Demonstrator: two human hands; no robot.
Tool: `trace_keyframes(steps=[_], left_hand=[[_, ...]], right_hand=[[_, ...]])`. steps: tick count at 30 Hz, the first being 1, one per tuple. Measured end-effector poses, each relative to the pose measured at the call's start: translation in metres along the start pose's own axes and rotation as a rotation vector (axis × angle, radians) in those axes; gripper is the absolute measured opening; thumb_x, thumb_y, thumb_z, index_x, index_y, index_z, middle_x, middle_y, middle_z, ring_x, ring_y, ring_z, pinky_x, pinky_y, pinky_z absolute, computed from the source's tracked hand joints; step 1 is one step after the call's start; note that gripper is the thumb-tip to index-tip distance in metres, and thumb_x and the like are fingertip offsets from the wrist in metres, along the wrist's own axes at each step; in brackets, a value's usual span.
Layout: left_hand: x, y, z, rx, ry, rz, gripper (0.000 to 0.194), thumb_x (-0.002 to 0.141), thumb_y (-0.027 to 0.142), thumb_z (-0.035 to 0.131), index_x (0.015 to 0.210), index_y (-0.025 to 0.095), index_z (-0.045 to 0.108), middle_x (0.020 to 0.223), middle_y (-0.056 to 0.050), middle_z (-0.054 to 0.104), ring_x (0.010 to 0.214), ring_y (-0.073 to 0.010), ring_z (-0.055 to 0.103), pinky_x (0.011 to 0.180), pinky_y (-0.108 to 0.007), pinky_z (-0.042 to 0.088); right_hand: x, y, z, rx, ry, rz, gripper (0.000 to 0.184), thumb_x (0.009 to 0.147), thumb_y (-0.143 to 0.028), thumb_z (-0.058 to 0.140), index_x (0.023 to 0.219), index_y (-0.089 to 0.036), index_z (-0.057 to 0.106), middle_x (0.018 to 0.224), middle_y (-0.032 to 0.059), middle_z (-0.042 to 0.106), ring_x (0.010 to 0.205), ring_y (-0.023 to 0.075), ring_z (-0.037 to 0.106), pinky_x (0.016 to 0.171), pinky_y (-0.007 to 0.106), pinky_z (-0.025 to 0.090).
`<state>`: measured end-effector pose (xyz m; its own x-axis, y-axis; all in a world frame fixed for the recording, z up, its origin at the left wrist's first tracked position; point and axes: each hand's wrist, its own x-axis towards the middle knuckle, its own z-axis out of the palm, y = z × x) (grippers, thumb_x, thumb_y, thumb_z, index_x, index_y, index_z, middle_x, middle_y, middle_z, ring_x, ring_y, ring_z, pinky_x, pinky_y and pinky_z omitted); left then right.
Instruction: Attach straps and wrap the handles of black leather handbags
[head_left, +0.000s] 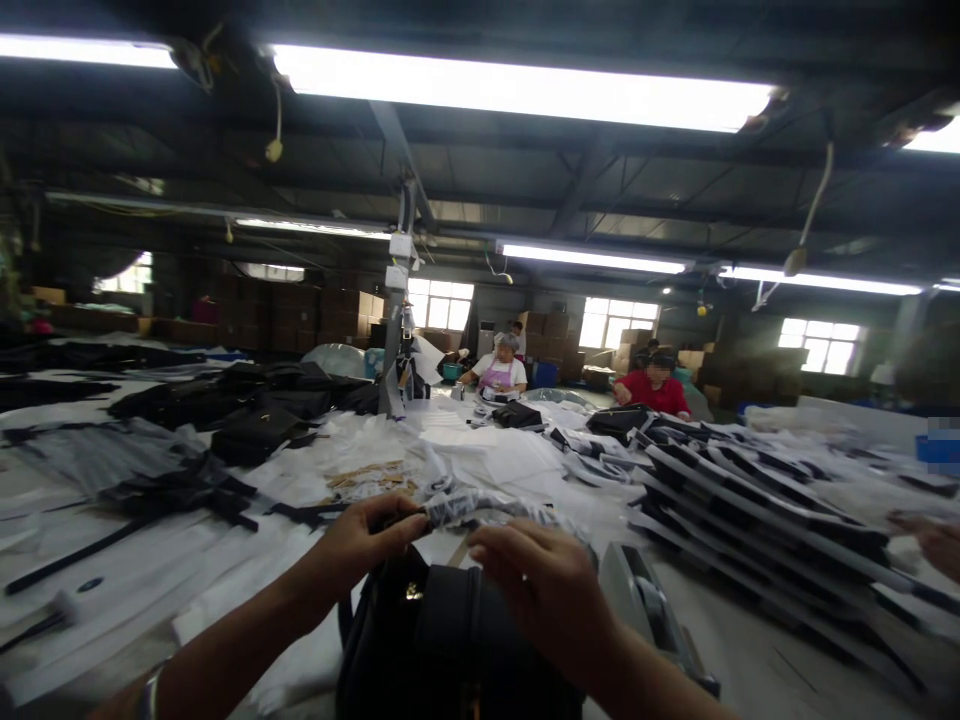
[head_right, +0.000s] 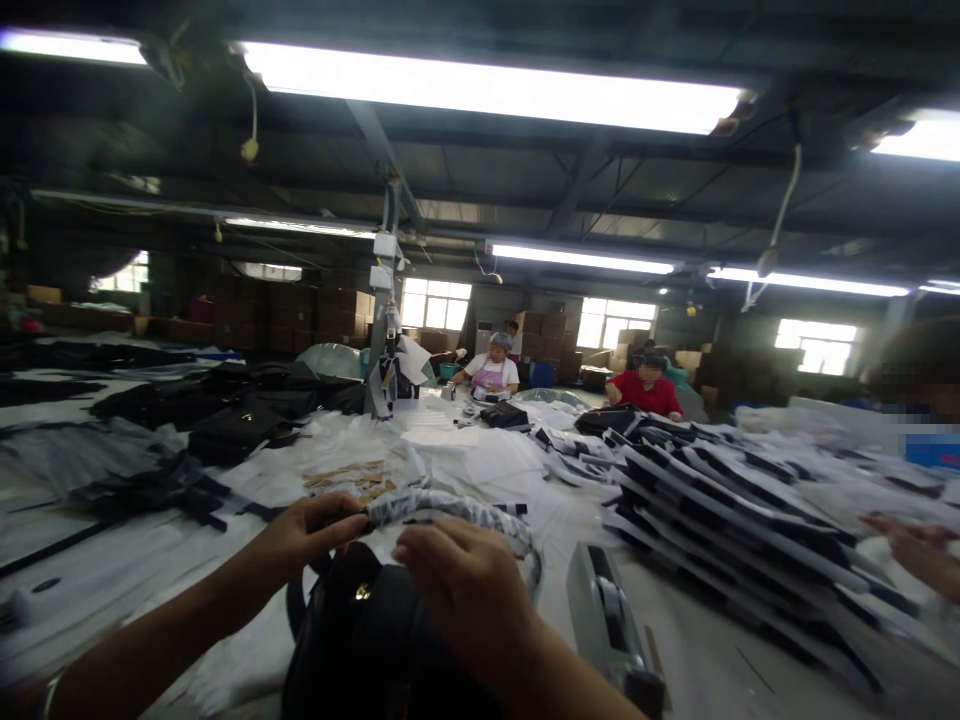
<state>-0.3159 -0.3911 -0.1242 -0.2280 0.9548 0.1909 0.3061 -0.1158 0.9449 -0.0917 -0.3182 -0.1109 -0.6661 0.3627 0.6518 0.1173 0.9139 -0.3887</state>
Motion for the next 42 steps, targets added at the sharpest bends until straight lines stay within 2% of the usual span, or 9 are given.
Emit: trace_keyframes(steps=[4, 11, 15, 20, 23, 26, 30, 37, 42], left_hand=[[-0.005, 0.006, 0.005, -0.090, 0.007, 0.000, 0.036, 0.075, 0.053, 0.069, 0.082, 0.018, 0.065, 0.066, 0.004, 0.055, 0.066, -0.0150, 0.052, 0.061, -0.025, 0.038], [-0.006, 0.004, 0.013, -0.118, 0.037, 0.038, 0.040, 0.073, 0.055, 0.072, 0.083, 0.017, 0.061, 0.066, 0.004, 0.055, 0.061, -0.0138, 0.053, 0.057, -0.024, 0.039], [-0.001, -0.003, 0.016, -0.202, 0.047, 0.141, 0.037, 0.076, 0.048, 0.073, 0.092, 0.020, 0.055, 0.075, 0.003, 0.059, 0.069, -0.0144, 0.057, 0.064, -0.024, 0.044], [-0.001, -0.010, 0.021, -0.171, 0.117, 0.222, 0.036, 0.080, 0.042, 0.072, 0.106, 0.022, 0.058, 0.074, 0.003, 0.059, 0.070, -0.0145, 0.059, 0.064, -0.024, 0.046], [-0.003, -0.011, 0.022, -0.146, 0.124, 0.242, 0.038, 0.082, 0.039, 0.070, 0.117, 0.025, 0.063, 0.088, 0.000, 0.066, 0.088, -0.0188, 0.063, 0.081, -0.028, 0.049], [-0.003, -0.010, 0.024, -0.132, 0.167, 0.266, 0.029, 0.080, 0.038, 0.072, 0.106, 0.025, 0.074, 0.106, -0.004, 0.068, 0.108, -0.0246, 0.060, 0.097, -0.032, 0.046], [0.000, -0.011, 0.028, -0.158, 0.270, 0.287, 0.025, 0.075, 0.039, 0.076, 0.096, 0.025, 0.079, 0.116, -0.005, 0.064, 0.115, -0.0269, 0.057, 0.100, -0.032, 0.045], [0.004, -0.018, 0.032, -0.076, 0.331, 0.382, 0.013, 0.077, 0.033, 0.074, 0.085, 0.024, 0.079, 0.106, -0.005, 0.065, 0.109, -0.0246, 0.060, 0.098, -0.031, 0.046], [-0.001, -0.014, 0.017, 0.108, 0.300, 0.448, 0.009, 0.080, 0.030, 0.070, 0.082, 0.023, 0.077, 0.101, -0.006, 0.070, 0.103, -0.0248, 0.063, 0.095, -0.034, 0.047]], right_hand=[[-0.004, 0.002, 0.028, 0.404, -0.064, 0.340, 0.037, 0.093, -0.048, 0.052, 0.111, -0.021, 0.070, 0.092, 0.0068, 0.075, 0.084, 0.0223, 0.069, 0.077, 0.032, 0.051], [0.016, -0.006, 0.057, 0.940, 0.205, 0.546, 0.049, 0.082, -0.061, 0.061, 0.100, -0.018, 0.074, 0.101, 0.0081, 0.074, 0.104, 0.0276, 0.065, 0.102, 0.043, 0.044], [0.017, -0.016, 0.073, 1.176, 0.384, 0.643, 0.052, 0.077, -0.063, 0.065, 0.102, -0.018, 0.074, 0.109, 0.0104, 0.072, 0.115, 0.0296, 0.060, 0.105, 0.045, 0.043], [0.013, -0.013, 0.094, 1.104, 0.373, 0.655, 0.050, 0.077, -0.061, 0.066, 0.101, -0.019, 0.075, 0.101, 0.0097, 0.074, 0.109, 0.0293, 0.063, 0.102, 0.044, 0.045], [0.009, -0.012, 0.102, 1.084, 0.313, 0.563, 0.045, 0.080, -0.056, 0.067, 0.104, -0.019, 0.074, 0.107, 0.0089, 0.074, 0.112, 0.0290, 0.063, 0.106, 0.044, 0.042], [0.008, -0.017, 0.107, 1.061, 0.312, 0.488, 0.047, 0.080, -0.051, 0.069, 0.116, -0.021, 0.068, 0.122, 0.0082, 0.068, 0.123, 0.0292, 0.056, 0.111, 0.046, 0.035], [0.014, -0.026, 0.111, 1.133, 0.284, 0.393, 0.057, 0.076, -0.044, 0.073, 0.127, -0.023, 0.059, 0.125, 0.0084, 0.066, 0.121, 0.0296, 0.057, 0.107, 0.045, 0.041], [0.024, -0.017, 0.121, 1.043, 0.223, 0.451, 0.039, 0.076, -0.048, 0.068, 0.098, -0.017, 0.073, 0.093, 0.0082, 0.076, 0.098, 0.0316, 0.068, 0.090, 0.043, 0.052], [0.021, -0.013, 0.124, 0.940, 0.323, 0.412, 0.038, 0.080, -0.047, 0.063, 0.104, -0.019, 0.072, 0.100, 0.0068, 0.074, 0.104, 0.0312, 0.064, 0.091, 0.040, 0.049]])
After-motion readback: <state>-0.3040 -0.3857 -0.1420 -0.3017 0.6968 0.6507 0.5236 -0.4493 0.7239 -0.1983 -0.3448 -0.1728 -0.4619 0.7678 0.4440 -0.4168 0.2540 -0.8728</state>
